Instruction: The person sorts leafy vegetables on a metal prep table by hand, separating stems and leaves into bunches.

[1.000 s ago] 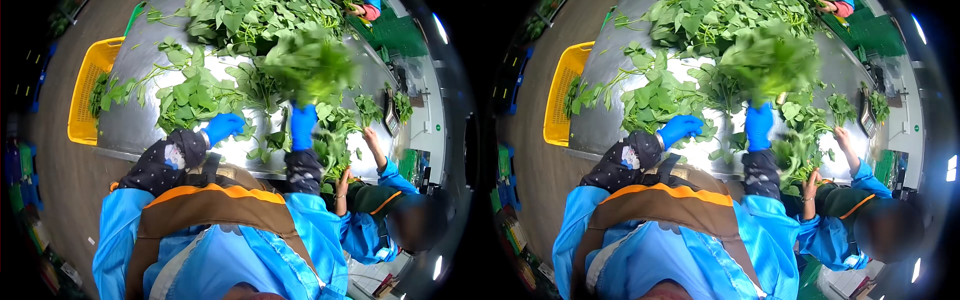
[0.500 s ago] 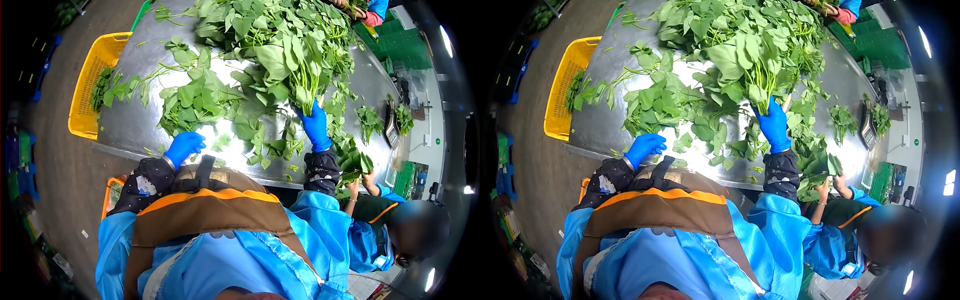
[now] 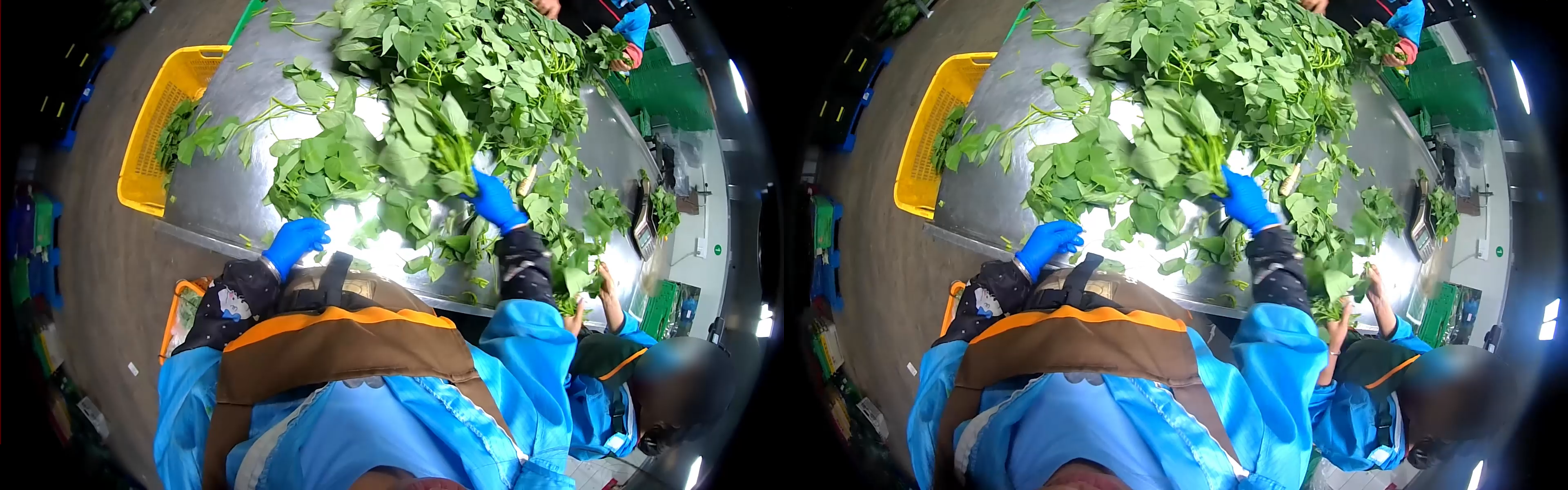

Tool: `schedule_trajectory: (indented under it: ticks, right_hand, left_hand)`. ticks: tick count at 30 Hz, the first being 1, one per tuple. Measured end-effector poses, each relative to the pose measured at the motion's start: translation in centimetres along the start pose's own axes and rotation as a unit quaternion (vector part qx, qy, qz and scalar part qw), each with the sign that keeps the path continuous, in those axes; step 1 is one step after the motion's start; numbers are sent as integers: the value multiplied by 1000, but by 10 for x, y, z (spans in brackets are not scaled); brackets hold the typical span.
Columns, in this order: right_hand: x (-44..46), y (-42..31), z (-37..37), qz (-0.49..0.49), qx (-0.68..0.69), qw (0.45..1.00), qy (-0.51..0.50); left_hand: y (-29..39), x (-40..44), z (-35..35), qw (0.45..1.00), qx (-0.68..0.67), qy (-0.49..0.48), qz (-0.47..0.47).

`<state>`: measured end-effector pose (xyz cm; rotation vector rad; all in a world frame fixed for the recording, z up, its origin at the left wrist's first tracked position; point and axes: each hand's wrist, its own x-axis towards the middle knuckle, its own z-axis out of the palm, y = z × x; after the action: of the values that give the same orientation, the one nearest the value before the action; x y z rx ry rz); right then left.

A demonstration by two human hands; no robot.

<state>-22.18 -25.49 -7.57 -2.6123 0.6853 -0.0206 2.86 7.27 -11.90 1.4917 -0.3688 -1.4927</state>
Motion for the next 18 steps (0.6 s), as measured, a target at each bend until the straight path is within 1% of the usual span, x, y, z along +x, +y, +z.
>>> schedule_trajectory:
  ticks: [1,2,3,4,5,6,8,9,10,11,12,14,16,17,18]
  right_hand:
    - [-3,-24,-40,33,10,998,-47]
    - [-7,-15,-59,16,46,997,-67]
    - [-14,-20,-83,48,29,995,-83]
    - [-19,-3,-95,54,75,990,-102]
    - [-26,4,-107,110,129,981,-92]
    - [-26,-15,-125,91,203,972,-73]
    - [-27,-19,-126,108,261,959,4]
    - [-27,-18,-116,103,305,945,51]
    - [-25,-19,-104,124,309,939,82]
    - [-19,-21,-87,128,315,936,90]
    - [-11,-21,-66,132,321,933,97]
    - [1,-2,-3,69,155,980,105]
    - [0,11,49,52,65,996,14]
    - [-1,-3,53,54,66,996,-5]
    - [-4,-18,53,56,66,996,-27]
  left_hand:
    - [-1,-1,-1,1000,-12,3,11]
    - [-2,-2,-2,1000,-22,10,8]
    - [-2,-4,-2,999,-31,17,5]
    - [-1,-6,-3,999,-41,24,3]
    - [0,-8,-3,999,-25,41,-15]
    - [2,-10,-3,998,-9,58,-33]
    - [7,-13,-3,992,27,98,-73]
    - [12,-14,-4,987,48,122,-94]
    - [15,-14,-5,980,69,146,-117]
    - [16,-12,-5,978,74,157,-112]
    - [19,-8,-5,978,53,149,-138]
    - [16,11,-4,982,26,122,-138]
    - [21,30,0,978,45,134,-156]
    - [20,36,1,975,54,138,-164]
    - [16,39,1,978,42,141,-148]
